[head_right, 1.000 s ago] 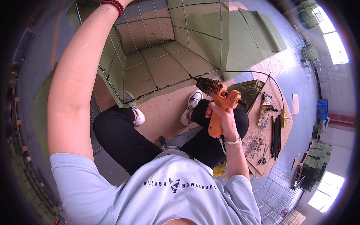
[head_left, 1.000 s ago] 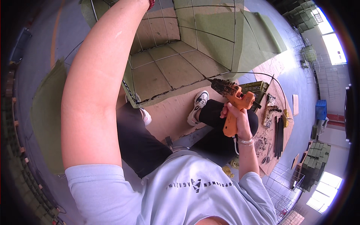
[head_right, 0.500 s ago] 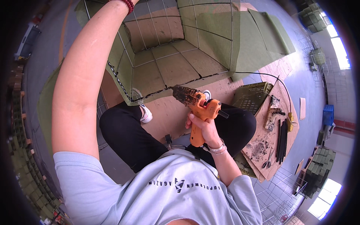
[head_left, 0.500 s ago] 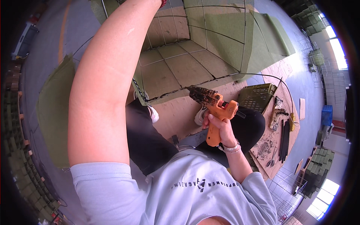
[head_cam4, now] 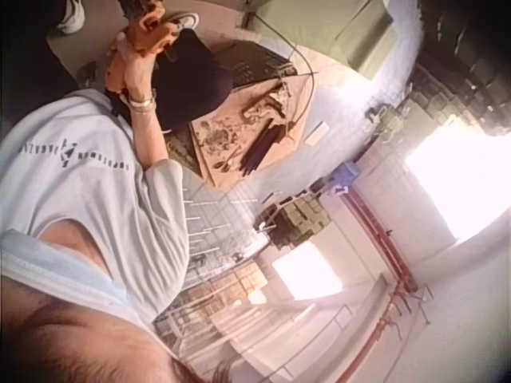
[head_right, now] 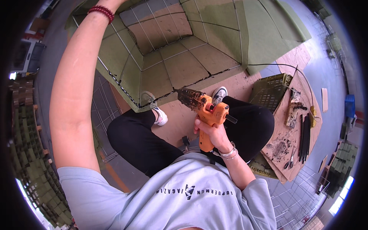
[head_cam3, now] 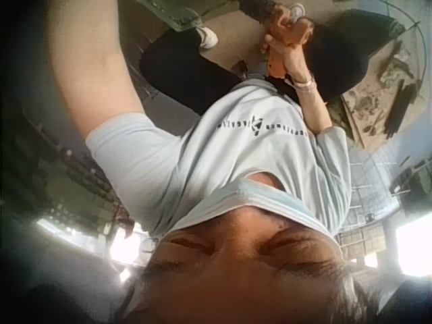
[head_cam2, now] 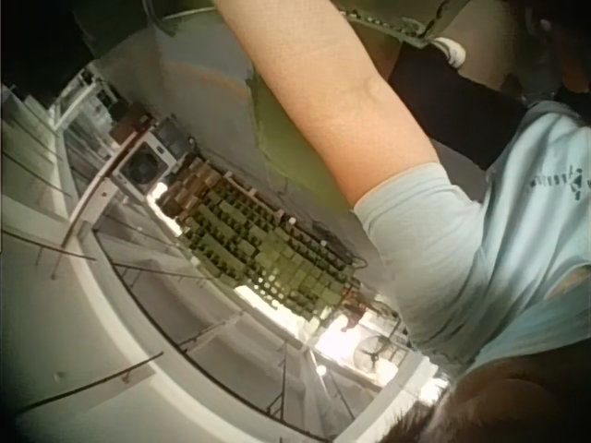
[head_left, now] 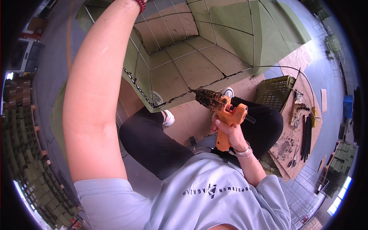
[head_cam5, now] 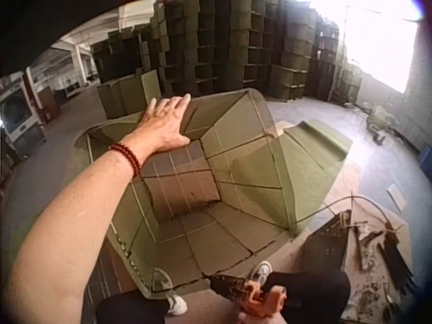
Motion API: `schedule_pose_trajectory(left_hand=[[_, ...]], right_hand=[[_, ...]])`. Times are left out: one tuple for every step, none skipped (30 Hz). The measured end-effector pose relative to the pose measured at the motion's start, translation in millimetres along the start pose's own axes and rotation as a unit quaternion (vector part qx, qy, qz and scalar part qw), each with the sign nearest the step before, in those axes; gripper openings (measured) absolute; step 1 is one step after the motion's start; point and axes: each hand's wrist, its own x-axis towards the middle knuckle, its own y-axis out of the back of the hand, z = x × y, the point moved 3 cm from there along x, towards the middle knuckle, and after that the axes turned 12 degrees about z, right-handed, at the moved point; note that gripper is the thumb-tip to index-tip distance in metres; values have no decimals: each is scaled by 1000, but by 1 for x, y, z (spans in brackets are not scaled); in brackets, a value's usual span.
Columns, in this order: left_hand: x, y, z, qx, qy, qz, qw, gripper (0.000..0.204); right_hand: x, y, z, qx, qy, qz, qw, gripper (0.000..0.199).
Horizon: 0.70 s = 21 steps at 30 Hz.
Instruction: Assembling fabric covers onto metal wire frames using a hot glue gun.
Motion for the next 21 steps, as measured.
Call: schedule_pose_trajectory(left_hand=[[-1,-2,-3,4,-5,6,1000,97],[0,-6,-7,8,-10,3,1000,97],[1,-8,-10,11,-13,11,1000,97],[1,-7,-7,13,-18,18,1000,97],[2,-7,-5,15,-22,15,1000,97],[2,-6,-5,12,-12,6,1000,97],[2,-4,-3,7,0,-2,1000,97],[0,-4,-1,8,-2,-3,1000,97],[-1,-2,1,-2,-9,4,1000,97],[-2,0,0,-9,-12,12,1000,97],[-2,1,0,-7,-11,10,1000,97],[-1,1,0,-3,-8,-2,1000,97],[0,1,1,1,-6,-13,1000,97],[-1,1,1,2,-5,-13,1000,97],[-1,1,2,1,-3,-11,1000,97],[-2,1,2,0,-3,-9,1000,97],[-2,2,1,0,-3,-9,1000,97],[-3,2,1,0,-3,-8,1000,97],[-3,2,0,0,-3,-6,1000,96],[-3,3,0,0,-3,-6,1000,96],[-4,3,1,-1,-3,-7,1000,96]], right_hand=[[0,0,-1,-19,1,-5,1000,14],[0,-1,-2,-38,3,-9,999,14],[0,-4,-3,-32,1,-11,999,14],[-1,-9,-4,-23,-2,-32,999,14],[0,-15,-3,-16,-6,-53,998,14],[2,-21,0,-11,-20,-61,998,14],[6,-28,4,-4,-54,-88,995,18],[8,-36,8,-1,-61,-95,994,21],[11,-44,12,1,-67,-103,992,23],[15,-53,16,16,-54,-124,991,27],[16,-59,17,16,-56,-126,990,27],[17,-63,18,-1,-62,-134,989,22],[18,-68,19,-18,-68,-142,987,18],[19,-71,19,-13,-82,-138,987,19],[20,-74,19,-14,-82,-140,987,19],[21,-77,19,-14,-86,-140,986,19],[21,-79,18,-13,-91,-140,986,19],[22,-81,16,-13,-90,-140,986,19],[23,-84,14,-23,-88,-144,985,19],[23,-85,13,-33,-86,-148,985,19],[23,-84,14,-32,-85,-148,985,19]])
